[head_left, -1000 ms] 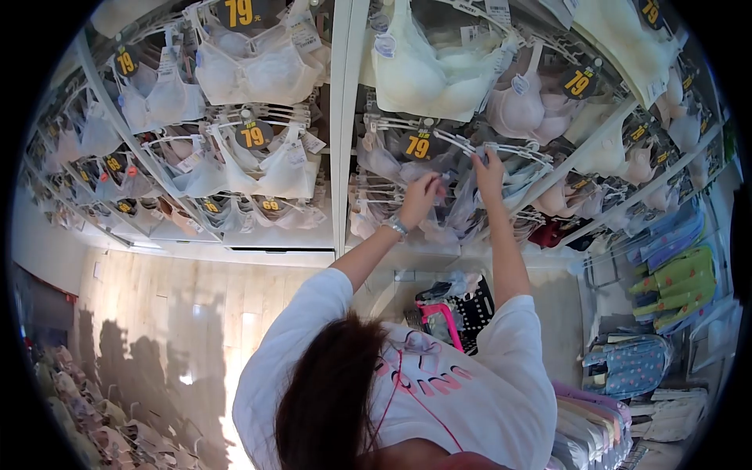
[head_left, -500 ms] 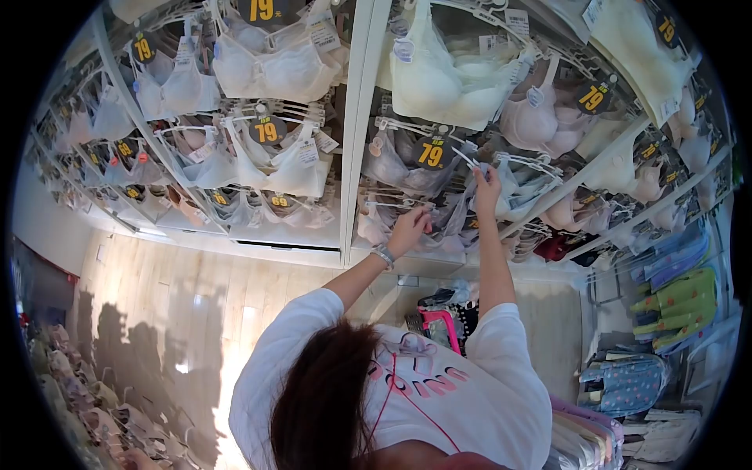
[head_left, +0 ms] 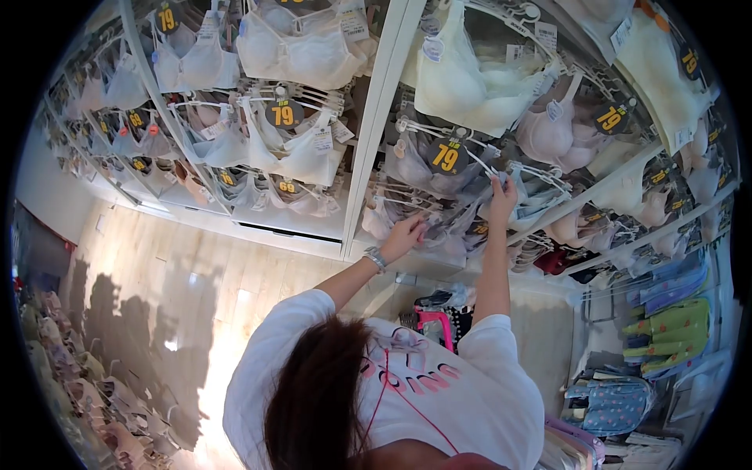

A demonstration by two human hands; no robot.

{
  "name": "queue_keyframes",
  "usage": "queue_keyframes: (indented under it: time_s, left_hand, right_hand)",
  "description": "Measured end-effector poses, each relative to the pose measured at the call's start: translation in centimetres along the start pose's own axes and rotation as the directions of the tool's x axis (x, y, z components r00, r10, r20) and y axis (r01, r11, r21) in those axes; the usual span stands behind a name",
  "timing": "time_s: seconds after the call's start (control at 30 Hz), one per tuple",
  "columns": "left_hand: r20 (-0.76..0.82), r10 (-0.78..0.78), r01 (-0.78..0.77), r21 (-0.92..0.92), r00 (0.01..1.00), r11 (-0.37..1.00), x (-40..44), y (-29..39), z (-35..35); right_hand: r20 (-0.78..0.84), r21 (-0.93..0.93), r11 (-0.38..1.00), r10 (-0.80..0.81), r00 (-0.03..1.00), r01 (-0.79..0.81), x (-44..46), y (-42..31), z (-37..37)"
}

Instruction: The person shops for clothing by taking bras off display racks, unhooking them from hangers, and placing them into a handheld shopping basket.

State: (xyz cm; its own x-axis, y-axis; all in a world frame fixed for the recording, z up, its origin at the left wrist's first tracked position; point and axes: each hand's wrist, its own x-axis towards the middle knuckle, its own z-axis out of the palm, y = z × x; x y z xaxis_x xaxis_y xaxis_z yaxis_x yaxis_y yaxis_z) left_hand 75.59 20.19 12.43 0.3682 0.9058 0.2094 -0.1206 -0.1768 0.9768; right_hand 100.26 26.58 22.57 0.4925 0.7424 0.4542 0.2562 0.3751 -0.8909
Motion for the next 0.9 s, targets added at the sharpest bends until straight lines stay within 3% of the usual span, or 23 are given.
queue_keyframes:
  time_s: [0.03, 0.13, 0.23, 0.4, 0.67, 0.8, 0.9]
  left_hand:
    - [-0.015, -0.001, 0.001, 0.009, 1.000, 1.000, -0.3, 0.2, -0.1]
    - [-0.020, -0.008, 0.008, 0.034, 1.000, 0.999, -0.7, 0.1, 0.2]
    - [0.034, -0.015, 0.012, 0.074, 0.999, 0.997, -0.7, -1.3, 0.5]
    - [0.112, -0.003, -0.013, 0.139, 0.994, 0.990, -1.4, -1.4, 0.5]
    - [0.017, -0.002, 0.000, 0.097, 1.000, 0.995, -0.4, 0.1, -1.0]
    - [0.009, -0.018, 0.017, 0.131, 1.000, 0.991, 0.8, 1.1, -1.6]
    - [0.023, -0.048, 0.045, 0.119, 0.999, 0.992, 1.4, -0.2, -1.4]
  right_hand:
    - [0.022, -0.086, 0.996, -0.026, 0.999, 0.028, -0.2, -0.5, -0.2]
    - [0.038, 0.003, 0.998, -0.062, 0.997, 0.062, 0.4, 0.7, 0.1]
    - [0.078, 0.051, 0.997, 0.060, 0.995, -0.064, 1.1, 0.6, 0.4]
    - [0.107, 0.216, 0.968, 0.109, 0.988, -0.131, 2.4, 2.8, 0.9]
    - [0.100, 0.354, 0.894, 0.256, 0.961, -0.275, 2.6, 2.4, 1.6]
    - [0.117, 0.128, 0.982, 0.125, 0.985, -0.139, 1.6, 3.8, 0.1]
    - [0.093, 0.078, 0.996, 0.043, 0.995, -0.050, -0.2, 5.8, -1.1]
